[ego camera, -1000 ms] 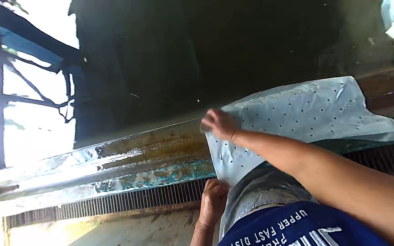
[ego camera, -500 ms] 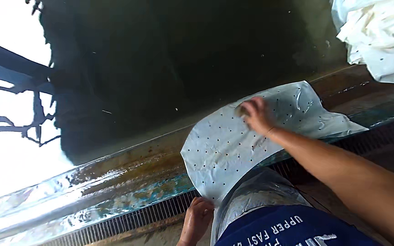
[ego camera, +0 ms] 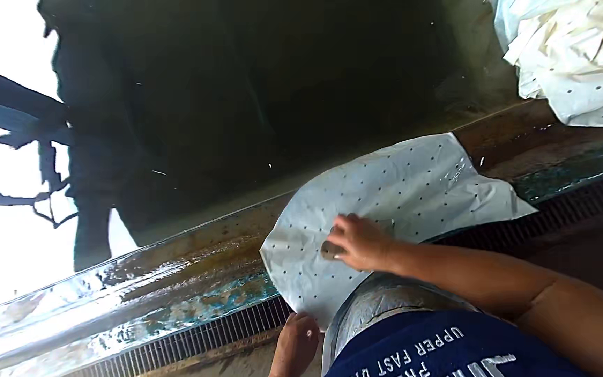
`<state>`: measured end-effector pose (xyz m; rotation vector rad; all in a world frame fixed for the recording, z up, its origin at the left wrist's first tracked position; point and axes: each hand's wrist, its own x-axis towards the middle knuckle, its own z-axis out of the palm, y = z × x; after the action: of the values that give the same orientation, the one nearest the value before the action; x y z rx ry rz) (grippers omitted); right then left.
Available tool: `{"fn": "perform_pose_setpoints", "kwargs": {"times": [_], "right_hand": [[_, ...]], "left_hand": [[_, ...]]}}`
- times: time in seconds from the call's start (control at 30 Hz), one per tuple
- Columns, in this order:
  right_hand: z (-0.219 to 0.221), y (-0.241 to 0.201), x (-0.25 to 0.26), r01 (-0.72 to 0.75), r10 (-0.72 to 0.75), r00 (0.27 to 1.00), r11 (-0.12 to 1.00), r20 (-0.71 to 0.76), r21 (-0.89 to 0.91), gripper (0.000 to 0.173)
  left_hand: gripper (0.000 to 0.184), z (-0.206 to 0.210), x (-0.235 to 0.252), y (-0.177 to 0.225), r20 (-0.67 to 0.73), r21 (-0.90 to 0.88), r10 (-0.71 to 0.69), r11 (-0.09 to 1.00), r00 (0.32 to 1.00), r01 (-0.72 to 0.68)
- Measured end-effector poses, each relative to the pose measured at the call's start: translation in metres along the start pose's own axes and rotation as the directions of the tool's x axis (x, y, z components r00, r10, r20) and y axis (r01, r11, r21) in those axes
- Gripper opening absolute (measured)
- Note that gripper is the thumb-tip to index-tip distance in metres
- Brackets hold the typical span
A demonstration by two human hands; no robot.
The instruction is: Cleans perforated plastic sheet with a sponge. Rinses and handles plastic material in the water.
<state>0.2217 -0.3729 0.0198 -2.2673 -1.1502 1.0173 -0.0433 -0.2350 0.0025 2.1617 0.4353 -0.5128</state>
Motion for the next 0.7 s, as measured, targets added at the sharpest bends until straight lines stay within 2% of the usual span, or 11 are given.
{"fn": "perform_pose_setpoints", "kwargs": {"times": [0.1, 0.2, 0.23, 0.27, 0.33, 0.37, 0.43, 0.53, 0.6, 0.67, 0.7], "right_hand": [[-0.001, 0.032, -0.013, -0.068, 0.07, 0.994, 0.997, -0.084, 0.03, 0.029], [-0.049, 0.13, -0.048, -0.447, 0.428, 0.863, 0.895, -0.269, -0.011, 0.034], [-0.069, 0.156, -0.06, -0.574, 0.544, 0.779, 0.819, -0.313, -0.003, 0.038], [-0.088, 0.172, -0.071, -0.681, 0.645, 0.682, 0.732, -0.346, 0.021, 0.041], [-0.115, 0.171, -0.077, -0.785, 0.736, 0.55, 0.617, -0.396, 0.058, 0.044], [-0.122, 0.151, -0.069, -0.767, 0.71, 0.562, 0.639, -0.424, 0.055, 0.045], [-0.107, 0.09, -0.037, -0.574, 0.518, 0.706, 0.818, -0.483, 0.038, 0.044], [-0.023, 0.001, 0.042, -0.09, 0.048, 0.852, 0.994, -0.521, -0.055, 0.039], [0.04, -0.053, 0.088, 0.191, -0.208, 0.908, 0.978, -0.363, -0.083, 0.032], [0.055, -0.077, 0.11, 0.27, -0.271, 0.961, 0.962, -0.048, -0.03, 0.033], [0.055, -0.07, 0.114, 0.266, -0.267, 0.963, 0.964, -0.035, -0.019, 0.034]], "left_hand": [[0.014, -0.014, -0.002, -0.006, 0.252, 0.092, -0.191, 0.981, 0.949, 0.173], [0.036, -0.016, -0.017, -0.03, 0.487, 0.358, -0.524, 0.85, 0.698, 0.388], [0.037, -0.019, -0.028, -0.042, 0.453, 0.367, -0.563, 0.824, 0.691, 0.431], [0.035, -0.026, -0.039, -0.045, 0.351, 0.3, -0.563, 0.825, 0.748, 0.48], [0.025, -0.03, -0.054, -0.045, -0.071, 0.128, -0.432, 0.89, 0.899, 0.438], [0.025, -0.03, -0.049, -0.041, -0.299, 0.089, -0.326, 0.926, 0.897, 0.366], [0.036, -0.028, -0.016, -0.028, -0.569, 0.121, -0.12, 0.966, 0.814, 0.227], [0.048, -0.017, 0.046, -0.014, -0.603, 0.218, 0.056, 0.971, 0.796, 0.097], [0.047, -0.004, 0.068, -0.019, -0.632, 0.333, 0.122, 0.935, 0.765, 0.126], [0.049, -0.001, 0.073, -0.023, -0.652, 0.375, 0.16, 0.918, 0.741, 0.132], [0.049, -0.002, 0.071, -0.025, -0.645, 0.392, 0.173, 0.911, 0.744, 0.128]]}}
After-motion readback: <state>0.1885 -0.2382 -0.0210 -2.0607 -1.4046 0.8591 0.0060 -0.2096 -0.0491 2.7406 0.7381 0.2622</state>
